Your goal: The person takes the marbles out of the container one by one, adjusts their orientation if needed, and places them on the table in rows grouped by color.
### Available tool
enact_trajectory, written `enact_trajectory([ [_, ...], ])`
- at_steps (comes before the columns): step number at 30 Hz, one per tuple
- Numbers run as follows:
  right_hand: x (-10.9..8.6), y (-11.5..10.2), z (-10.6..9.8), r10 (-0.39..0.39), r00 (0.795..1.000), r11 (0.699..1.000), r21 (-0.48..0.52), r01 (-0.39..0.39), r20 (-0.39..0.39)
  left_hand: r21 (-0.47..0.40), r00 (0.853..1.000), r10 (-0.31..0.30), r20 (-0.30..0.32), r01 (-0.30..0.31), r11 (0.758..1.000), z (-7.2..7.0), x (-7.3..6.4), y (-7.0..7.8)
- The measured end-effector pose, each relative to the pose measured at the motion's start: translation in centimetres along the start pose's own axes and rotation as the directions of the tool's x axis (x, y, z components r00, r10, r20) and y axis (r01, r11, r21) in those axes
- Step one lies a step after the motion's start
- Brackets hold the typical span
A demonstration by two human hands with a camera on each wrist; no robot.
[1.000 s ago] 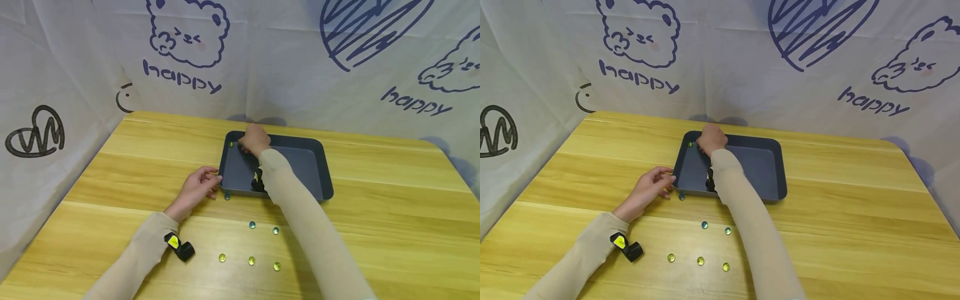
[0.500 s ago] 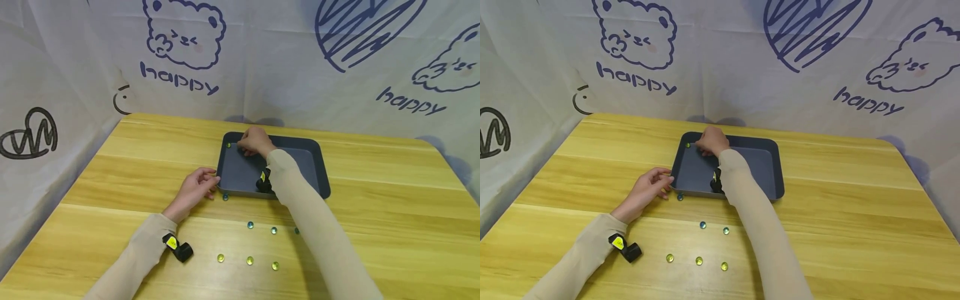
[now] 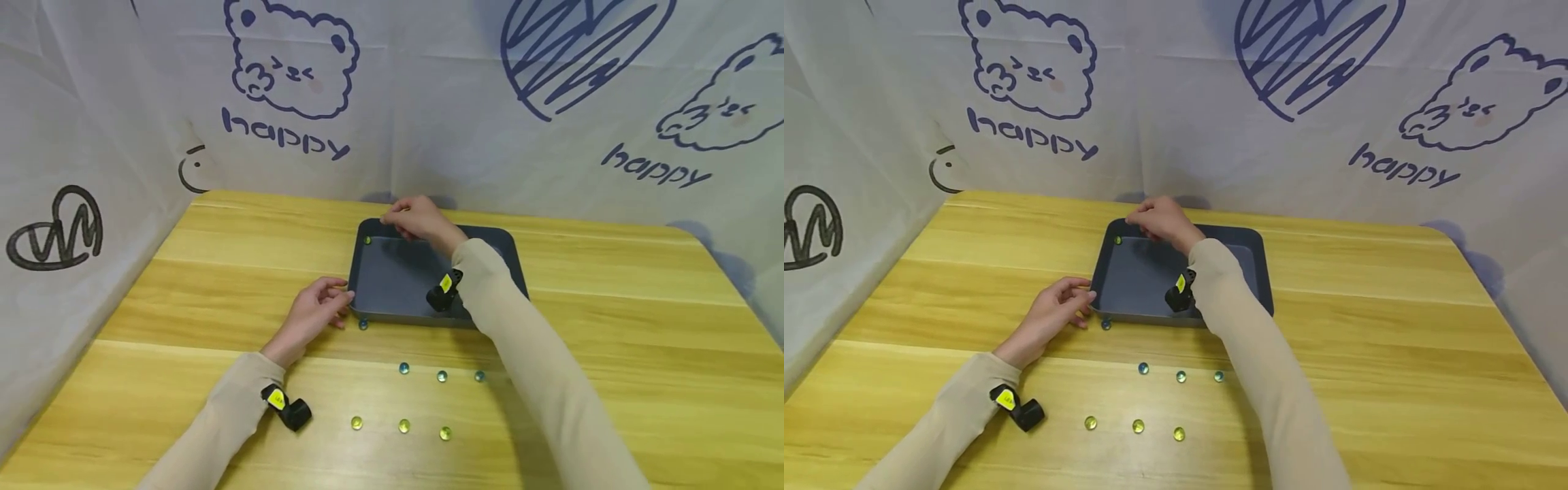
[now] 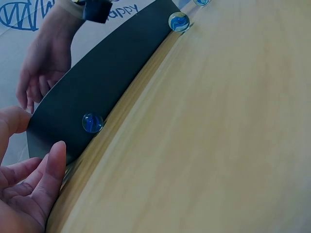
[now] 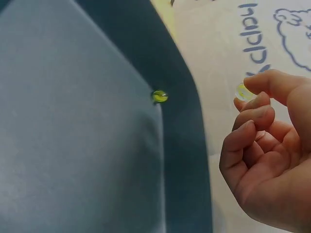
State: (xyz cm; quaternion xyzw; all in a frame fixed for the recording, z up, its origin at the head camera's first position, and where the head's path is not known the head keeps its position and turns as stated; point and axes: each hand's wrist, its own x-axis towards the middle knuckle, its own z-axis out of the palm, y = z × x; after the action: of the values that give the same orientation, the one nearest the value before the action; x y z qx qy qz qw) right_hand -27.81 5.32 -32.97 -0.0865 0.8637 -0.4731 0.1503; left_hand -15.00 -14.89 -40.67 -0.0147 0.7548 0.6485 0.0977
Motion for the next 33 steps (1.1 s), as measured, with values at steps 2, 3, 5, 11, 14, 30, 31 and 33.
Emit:
enact_trajectory([
  [2,-0.5,-0.4,-0.4,-0.004,1.000,1.000,0.015,0.004,0.008,0.003,1.000,0.004,0.002,-0.004,1.000,0.1,0.0,0.0],
  [3,-0.7,-0.5,-0.6,-0.009,1.000,1.000,0.020,0.009,0.010,0.004,1.000,0.004,0.002,-0.004,1.000,0.1,0.0,0.1],
  [5,-1.1,-0.8,-0.8,-0.028,0.999,0.999,0.030,0.028,0.019,0.006,1.000,0.003,-0.003,-0.003,1.000,0.0,0.0,0.0],
  [11,-2.3,-0.6,-1.2,-0.102,0.992,0.990,0.104,0.094,0.075,-0.005,1.000,-0.002,-0.010,0.002,1.000,0.1,-0.1,0.0],
  [14,-3.2,-0.3,-1.2,-0.114,0.989,0.985,0.143,0.100,0.095,-0.006,1.000,0.002,-0.010,-0.002,1.000,0.1,-0.1,0.0],
  [30,-9.9,0.3,-2.1,-0.303,0.944,0.946,0.162,0.281,0.133,-0.004,1.000,0.019,-0.003,-0.019,1.000,0.0,-0.1,-0.2],
  [31,-10.4,0.5,-2.1,-0.305,0.943,0.946,0.158,0.284,0.131,-0.006,1.000,0.018,-0.002,-0.018,1.000,0.0,-0.1,-0.2],
  [33,-11.4,0.9,-2.1,-0.304,0.944,0.947,0.146,0.285,0.127,-0.010,1.000,0.015,-0.002,-0.015,1.000,0.0,-0.1,-0.1],
])
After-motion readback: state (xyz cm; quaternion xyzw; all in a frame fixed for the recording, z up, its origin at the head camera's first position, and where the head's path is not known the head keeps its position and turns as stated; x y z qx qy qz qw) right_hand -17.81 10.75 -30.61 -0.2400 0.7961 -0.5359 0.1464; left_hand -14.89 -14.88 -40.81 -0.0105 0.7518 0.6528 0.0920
